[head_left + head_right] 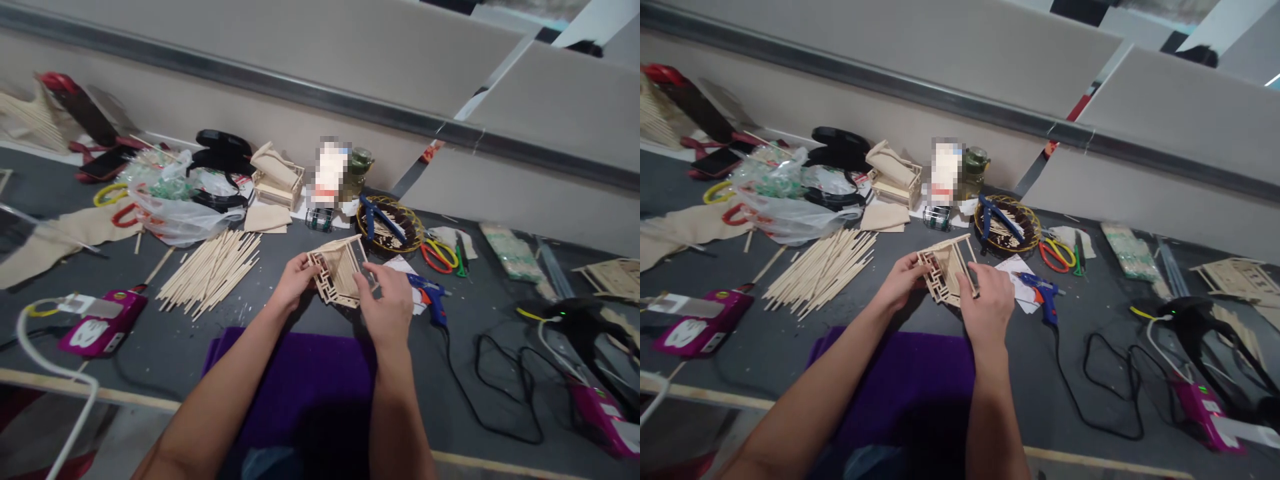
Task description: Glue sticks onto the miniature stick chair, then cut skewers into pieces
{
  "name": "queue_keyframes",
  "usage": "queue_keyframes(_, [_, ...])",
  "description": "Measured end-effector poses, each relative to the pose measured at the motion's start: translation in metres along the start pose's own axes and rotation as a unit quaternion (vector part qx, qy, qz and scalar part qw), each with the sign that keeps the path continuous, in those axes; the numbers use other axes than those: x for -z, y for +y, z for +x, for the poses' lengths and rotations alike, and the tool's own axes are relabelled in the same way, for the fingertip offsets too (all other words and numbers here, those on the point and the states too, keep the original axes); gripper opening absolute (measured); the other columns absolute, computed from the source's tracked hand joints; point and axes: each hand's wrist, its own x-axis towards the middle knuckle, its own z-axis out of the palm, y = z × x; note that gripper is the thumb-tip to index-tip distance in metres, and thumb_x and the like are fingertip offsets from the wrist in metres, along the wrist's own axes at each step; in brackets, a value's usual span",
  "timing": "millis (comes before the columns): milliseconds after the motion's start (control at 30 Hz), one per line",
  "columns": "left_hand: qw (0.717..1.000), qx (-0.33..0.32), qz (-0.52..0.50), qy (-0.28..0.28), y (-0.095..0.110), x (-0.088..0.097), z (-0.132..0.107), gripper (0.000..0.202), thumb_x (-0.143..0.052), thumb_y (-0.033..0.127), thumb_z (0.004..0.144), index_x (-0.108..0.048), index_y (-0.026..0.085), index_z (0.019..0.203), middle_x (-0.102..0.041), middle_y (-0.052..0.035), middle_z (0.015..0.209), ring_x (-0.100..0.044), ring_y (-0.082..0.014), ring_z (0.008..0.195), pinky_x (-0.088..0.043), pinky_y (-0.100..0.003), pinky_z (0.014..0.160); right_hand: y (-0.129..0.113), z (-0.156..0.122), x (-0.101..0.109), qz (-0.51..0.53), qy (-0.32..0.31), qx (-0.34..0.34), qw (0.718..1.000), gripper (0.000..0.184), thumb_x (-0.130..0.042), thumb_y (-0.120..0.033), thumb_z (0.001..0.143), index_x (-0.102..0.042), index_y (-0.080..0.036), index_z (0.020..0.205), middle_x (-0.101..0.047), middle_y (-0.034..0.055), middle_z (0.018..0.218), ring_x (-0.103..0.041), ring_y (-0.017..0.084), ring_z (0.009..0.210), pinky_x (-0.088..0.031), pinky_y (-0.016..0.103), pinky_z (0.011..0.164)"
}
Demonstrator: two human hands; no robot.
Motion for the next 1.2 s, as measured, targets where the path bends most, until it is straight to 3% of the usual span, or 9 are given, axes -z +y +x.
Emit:
queue_keyframes(167, [0.999, 0.01, -0.045, -0.013, -0.005, -0.003, 0.0, 0.031, -0.072, 0.014, 0.058, -0.06, 0.016, 0.087, -0.069, -0.0016, 0.079, -0.064, -0.0143, 0.066, -0.055, -0.03, 0.062, -0.002, 0.001, -0.011, -0.125, -0.061, 0.031, 0.99, 0.027, -0.049, -0.028, 0.093, -0.066, -0.017, 0.111, -0.07, 0.0105, 0.087, -0.052, 0.025, 0.082, -0.034, 0.036, 0.072])
queue_keyframes(267, [0.996, 0.044, -0.052, -0.064, 0.0, 0.001, -0.002, 0.043, -0.076, 0.012, 0.059, -0.059, 0.018, 0.098, -0.069, -0.001, 0.083, -0.066, -0.0147, 0.071, -0.056, -0.032, 0.069, -0.001, 0.008, -0.009, -0.142, -0.07, 0.046, 0.986, 0.027, -0.048, -0.021, 0.092, -0.066, -0.019, 0.112, -0.07, 0.0097, 0.088, -0.049, 0.025, 0.083, -0.031, 0.037, 0.071])
queue_keyframes(433, [0.975, 0.099, -0.076, -0.183, 0.008, 0.011, -0.001, 0.043, -0.078, 0.04, 0.071, -0.064, 0.017, 0.105, -0.071, -0.0086, 0.099, -0.067, -0.0185, 0.085, -0.054, -0.037, 0.083, -0.003, 0.028, 0.002, -0.156, -0.105, 0.083, 0.979, 0.03, -0.051, -0.013, 0.088, -0.066, -0.02, 0.113, -0.071, 0.008, 0.096, -0.046, 0.026, 0.087, -0.028, 0.038, 0.072])
queue_keyframes(567, [0.975, 0.104, -0.098, -0.167, 0.002, 0.01, 0.002, 0.048, -0.072, 0.057, 0.072, -0.066, 0.017, 0.098, -0.071, -0.0085, 0.089, -0.067, -0.0193, 0.08, -0.055, -0.037, 0.079, -0.006, 0.039, 0.001, -0.172, -0.14, 0.138, 0.965, 0.031, -0.052, -0.011, 0.088, -0.068, -0.022, 0.112, -0.072, 0.0068, 0.096, -0.045, 0.025, 0.089, -0.028, 0.038, 0.072])
queue_keyframes(700, [0.984, 0.076, -0.085, -0.135, 0.0, 0.002, 0.0, 0.046, -0.077, 0.049, 0.069, -0.064, 0.019, 0.102, -0.072, -0.0065, 0.092, -0.067, -0.0177, 0.078, -0.055, -0.032, 0.073, -0.013, 0.042, -0.008, -0.17, -0.146, 0.18, 0.958, 0.028, -0.051, -0.013, 0.09, -0.069, -0.022, 0.109, -0.073, 0.0065, 0.093, -0.046, 0.024, 0.089, -0.03, 0.037, 0.073])
queue_keyframes(833, [0.986, 0.054, -0.102, -0.12, 0.002, -0.001, -0.002, 0.042, -0.079, 0.041, 0.068, -0.065, 0.018, 0.101, -0.072, -0.0071, 0.093, -0.067, -0.0177, 0.078, -0.055, -0.03, 0.071, -0.017, 0.038, -0.004, -0.125, -0.116, 0.202, 0.964, 0.031, -0.05, -0.013, 0.091, -0.065, -0.02, 0.117, -0.071, 0.0072, 0.113, -0.052, 0.024, 0.095, -0.036, 0.037, 0.079])
queue_keyframes(933, [0.989, 0.05, -0.109, -0.091, 0.004, 0.001, -0.001, 0.043, -0.079, 0.042, 0.066, -0.066, 0.017, 0.099, -0.072, -0.008, 0.093, -0.067, -0.0187, 0.076, -0.054, -0.031, 0.07, -0.003, 0.027, 0.013, -0.093, -0.049, 0.145, 0.984, 0.035, -0.045, -0.015, 0.093, -0.062, -0.022, 0.122, -0.068, 0.0077, 0.119, -0.056, 0.023, 0.103, -0.04, 0.037, 0.088])
queue_keyframes(1033, [0.99, 0.041, -0.121, -0.059, 0.005, 0.002, -0.001, 0.045, -0.081, 0.043, 0.063, -0.065, 0.018, 0.096, -0.073, -0.0089, 0.092, -0.067, -0.0202, 0.076, -0.053, -0.033, 0.069, 0.032, 0.012, 0.034, -0.141, 0.028, 0.012, 0.989, 0.031, -0.043, -0.024, 0.094, -0.065, -0.016, 0.114, -0.07, 0.0119, 0.108, -0.06, 0.024, 0.099, -0.043, 0.038, 0.089])
queue_keyframes(1200, [0.99, 0.007, -0.137, -0.043, 0.011, 0.0, -0.004, 0.053, -0.081, 0.045, 0.061, -0.062, 0.018, 0.102, -0.072, -0.0084, 0.094, -0.067, -0.0207, 0.08, -0.051, -0.032, 0.07, 0.092, -0.014, 0.059, -0.312, -0.107, -0.21, 0.92, 0.04, -0.046, -0.03, 0.09, -0.063, -0.005, 0.117, -0.067, 0.0235, 0.108, -0.062, 0.033, 0.1, -0.047, 0.042, 0.084])
